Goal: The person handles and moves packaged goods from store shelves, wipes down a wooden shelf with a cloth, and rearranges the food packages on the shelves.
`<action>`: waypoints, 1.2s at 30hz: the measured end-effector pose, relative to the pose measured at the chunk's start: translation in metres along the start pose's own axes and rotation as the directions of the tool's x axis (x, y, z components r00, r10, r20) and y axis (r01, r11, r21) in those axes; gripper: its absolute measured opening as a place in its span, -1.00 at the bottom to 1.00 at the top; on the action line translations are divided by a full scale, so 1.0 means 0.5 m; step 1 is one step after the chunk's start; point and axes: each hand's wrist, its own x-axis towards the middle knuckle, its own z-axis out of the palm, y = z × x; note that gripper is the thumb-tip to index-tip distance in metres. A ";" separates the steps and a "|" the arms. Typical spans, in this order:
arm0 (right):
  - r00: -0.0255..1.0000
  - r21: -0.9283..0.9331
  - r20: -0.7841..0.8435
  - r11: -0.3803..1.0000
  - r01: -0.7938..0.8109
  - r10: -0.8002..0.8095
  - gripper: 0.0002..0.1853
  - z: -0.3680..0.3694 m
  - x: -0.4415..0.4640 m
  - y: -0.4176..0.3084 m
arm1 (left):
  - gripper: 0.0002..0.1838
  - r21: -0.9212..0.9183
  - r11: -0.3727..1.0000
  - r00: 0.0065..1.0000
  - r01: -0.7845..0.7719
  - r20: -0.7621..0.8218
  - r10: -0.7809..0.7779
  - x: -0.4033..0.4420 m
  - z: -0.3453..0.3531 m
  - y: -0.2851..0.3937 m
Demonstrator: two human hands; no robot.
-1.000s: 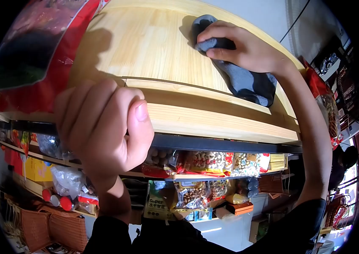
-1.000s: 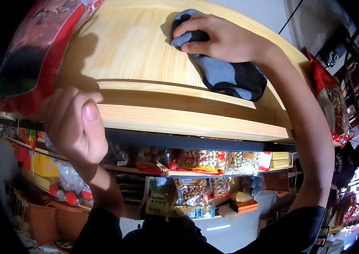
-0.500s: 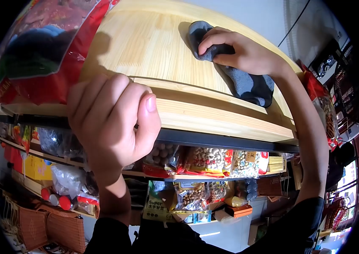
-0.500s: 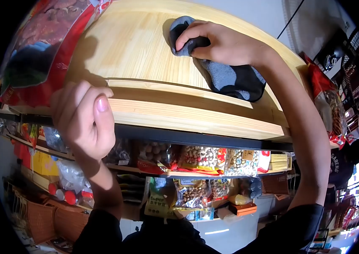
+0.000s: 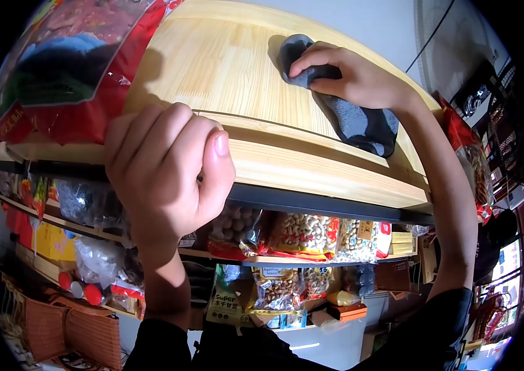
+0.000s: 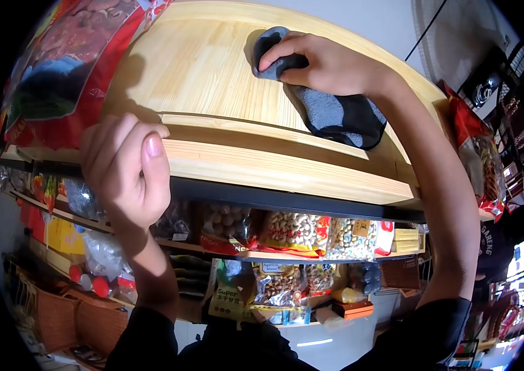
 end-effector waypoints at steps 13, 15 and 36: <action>0.999 0.015 -0.002 0.999 0.039 -0.039 -0.71 0.004 -0.006 -0.001 | -0.75 -0.002 1.000 0.999 0.030 0.030 -0.030 0.003 -0.002 0.003; 0.998 -0.032 -0.044 0.999 -0.043 0.041 -0.72 0.008 -0.003 0.002 | -0.75 0.000 1.000 0.999 0.031 0.035 -0.031 0.002 -0.003 0.003; 0.994 -0.042 -0.093 0.997 -0.062 0.058 -0.65 0.010 -0.008 -0.008 | -0.86 -0.007 1.000 0.999 0.027 -0.027 -0.027 0.003 0.006 0.002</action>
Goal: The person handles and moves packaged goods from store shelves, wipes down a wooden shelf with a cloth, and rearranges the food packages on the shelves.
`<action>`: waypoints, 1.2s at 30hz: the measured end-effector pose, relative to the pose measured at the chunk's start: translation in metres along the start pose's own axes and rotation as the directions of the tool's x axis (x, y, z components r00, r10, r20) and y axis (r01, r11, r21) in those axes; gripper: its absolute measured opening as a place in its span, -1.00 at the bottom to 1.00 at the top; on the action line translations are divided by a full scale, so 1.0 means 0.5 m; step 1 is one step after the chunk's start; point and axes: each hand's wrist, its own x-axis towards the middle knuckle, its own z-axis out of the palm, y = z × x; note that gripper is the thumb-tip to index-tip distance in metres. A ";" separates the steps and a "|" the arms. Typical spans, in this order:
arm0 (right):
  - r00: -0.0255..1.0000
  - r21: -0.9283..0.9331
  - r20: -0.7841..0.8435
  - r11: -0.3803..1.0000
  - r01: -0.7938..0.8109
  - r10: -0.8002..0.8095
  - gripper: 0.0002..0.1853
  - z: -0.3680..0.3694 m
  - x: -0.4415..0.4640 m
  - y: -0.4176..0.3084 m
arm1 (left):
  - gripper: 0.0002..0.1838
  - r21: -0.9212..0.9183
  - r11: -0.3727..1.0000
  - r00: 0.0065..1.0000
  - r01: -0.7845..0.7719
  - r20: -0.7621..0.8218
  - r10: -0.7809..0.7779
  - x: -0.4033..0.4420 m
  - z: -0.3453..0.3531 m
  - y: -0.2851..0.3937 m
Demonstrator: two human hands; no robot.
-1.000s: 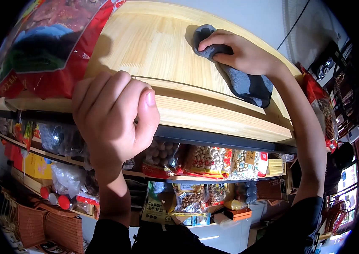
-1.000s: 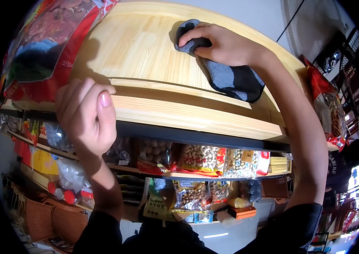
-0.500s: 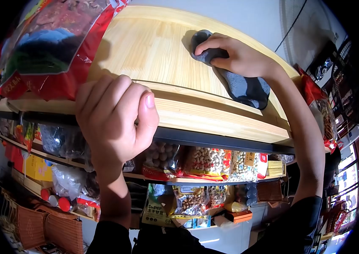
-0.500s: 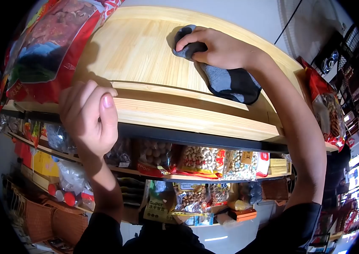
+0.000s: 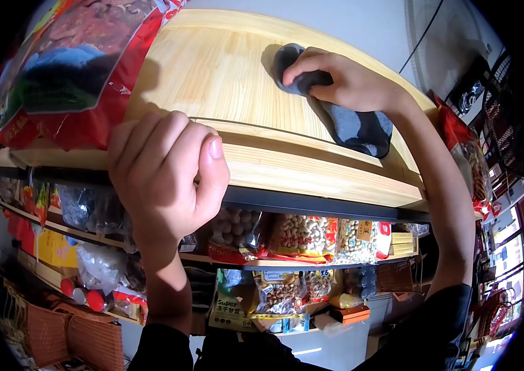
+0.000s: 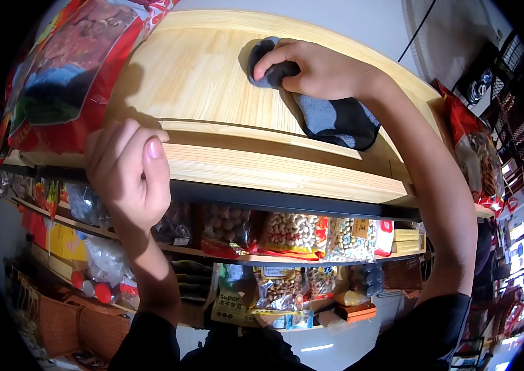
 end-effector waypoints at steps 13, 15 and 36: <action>0.998 0.010 0.064 1.000 0.018 -0.018 -0.71 0.000 0.008 -0.005 | -0.85 0.008 1.000 1.000 -0.011 0.003 0.011 -0.001 -0.001 -0.004; 1.000 -0.008 -0.005 1.000 0.025 -0.025 -0.71 -0.001 0.008 -0.002 | -0.82 0.012 1.000 1.000 -0.005 0.031 0.004 -0.003 -0.005 -0.002; 1.000 0.033 0.011 0.999 -0.005 0.005 -0.72 -0.012 -0.004 -0.009 | -0.74 0.024 1.000 0.997 0.008 0.081 -0.010 -0.001 -0.009 0.002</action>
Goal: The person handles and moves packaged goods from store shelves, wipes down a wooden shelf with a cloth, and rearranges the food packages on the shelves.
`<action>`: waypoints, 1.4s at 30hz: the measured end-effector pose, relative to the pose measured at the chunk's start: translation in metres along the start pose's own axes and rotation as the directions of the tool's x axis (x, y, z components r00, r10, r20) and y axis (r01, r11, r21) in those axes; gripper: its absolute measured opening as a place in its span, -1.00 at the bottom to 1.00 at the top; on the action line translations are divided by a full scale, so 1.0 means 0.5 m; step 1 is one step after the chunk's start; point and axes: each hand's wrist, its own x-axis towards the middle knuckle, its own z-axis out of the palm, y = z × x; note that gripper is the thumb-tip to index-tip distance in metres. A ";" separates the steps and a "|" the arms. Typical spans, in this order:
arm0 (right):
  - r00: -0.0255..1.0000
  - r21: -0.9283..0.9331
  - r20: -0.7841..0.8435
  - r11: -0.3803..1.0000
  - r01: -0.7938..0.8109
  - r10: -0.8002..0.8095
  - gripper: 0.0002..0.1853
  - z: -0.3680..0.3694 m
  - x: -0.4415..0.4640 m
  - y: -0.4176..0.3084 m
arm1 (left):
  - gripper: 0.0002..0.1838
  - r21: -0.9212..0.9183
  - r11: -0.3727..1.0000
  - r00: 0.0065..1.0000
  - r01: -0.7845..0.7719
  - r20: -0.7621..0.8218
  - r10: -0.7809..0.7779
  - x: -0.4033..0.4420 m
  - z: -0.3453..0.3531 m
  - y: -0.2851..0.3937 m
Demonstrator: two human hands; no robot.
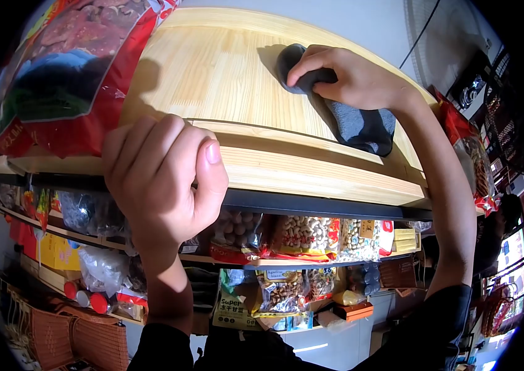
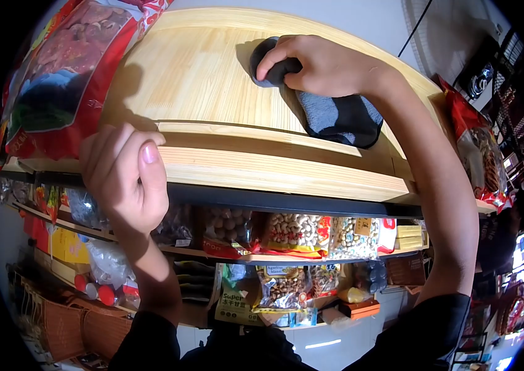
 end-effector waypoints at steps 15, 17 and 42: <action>1.000 -0.012 -0.024 1.000 -0.004 0.004 -0.74 0.003 0.002 0.010 | -0.83 0.013 1.000 0.996 0.003 -0.086 -0.002 -0.003 0.011 -0.002; 0.973 0.031 0.225 0.998 0.050 -0.056 -0.68 -0.019 0.009 0.015 | -0.84 0.010 1.000 0.996 0.003 -0.093 -0.002 -0.003 0.013 -0.003; 0.919 -0.210 0.004 0.898 -0.386 0.395 -0.42 -0.010 -0.026 0.181 | -0.83 -0.021 1.000 0.992 0.001 -0.122 -0.004 -0.004 0.010 -0.004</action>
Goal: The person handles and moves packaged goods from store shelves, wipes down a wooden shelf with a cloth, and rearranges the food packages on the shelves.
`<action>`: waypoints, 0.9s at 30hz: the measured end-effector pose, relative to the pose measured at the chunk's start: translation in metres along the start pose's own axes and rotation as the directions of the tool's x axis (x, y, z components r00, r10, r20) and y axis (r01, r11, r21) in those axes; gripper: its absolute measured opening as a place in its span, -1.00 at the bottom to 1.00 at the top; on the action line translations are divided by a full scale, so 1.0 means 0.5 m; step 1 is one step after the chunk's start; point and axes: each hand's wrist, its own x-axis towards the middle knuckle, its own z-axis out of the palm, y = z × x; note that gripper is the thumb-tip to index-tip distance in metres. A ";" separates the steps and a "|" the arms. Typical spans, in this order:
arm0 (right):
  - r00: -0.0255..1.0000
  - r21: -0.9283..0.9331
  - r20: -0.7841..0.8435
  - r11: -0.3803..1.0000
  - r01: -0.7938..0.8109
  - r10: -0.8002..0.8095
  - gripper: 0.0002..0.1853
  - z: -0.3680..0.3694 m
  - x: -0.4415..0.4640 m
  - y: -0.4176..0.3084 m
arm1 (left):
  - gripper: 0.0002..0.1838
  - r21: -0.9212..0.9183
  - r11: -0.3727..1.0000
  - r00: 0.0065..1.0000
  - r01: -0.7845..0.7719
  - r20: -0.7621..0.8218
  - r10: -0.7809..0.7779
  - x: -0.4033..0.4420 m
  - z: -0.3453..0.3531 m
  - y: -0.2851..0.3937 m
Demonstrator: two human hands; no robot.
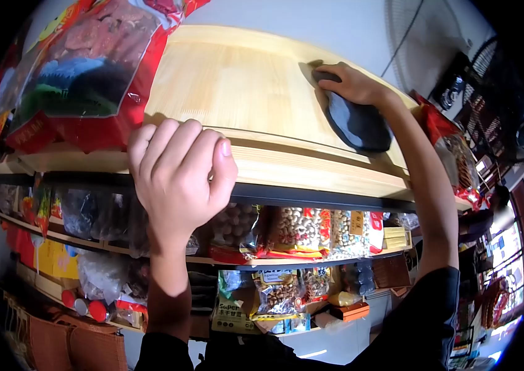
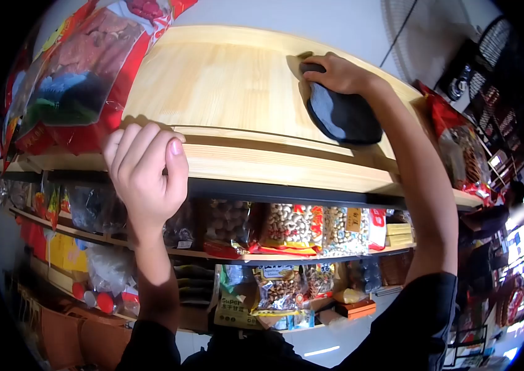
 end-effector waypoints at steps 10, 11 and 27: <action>0.954 0.115 0.250 0.973 -0.199 0.165 -0.41 -0.038 -0.054 0.048 | -0.83 -0.024 1.000 1.000 -0.011 -0.002 0.011 0.011 -0.018 0.009; 0.941 0.114 0.292 0.971 -0.210 0.169 -0.41 -0.050 -0.075 0.034 | -0.83 -0.026 1.000 1.000 -0.009 0.013 0.010 0.009 -0.020 0.010; 0.980 0.442 0.039 0.877 -0.190 0.193 -0.46 -0.001 -0.413 0.133 | -0.78 0.042 0.998 0.992 0.042 0.119 -0.047 0.014 -0.024 0.036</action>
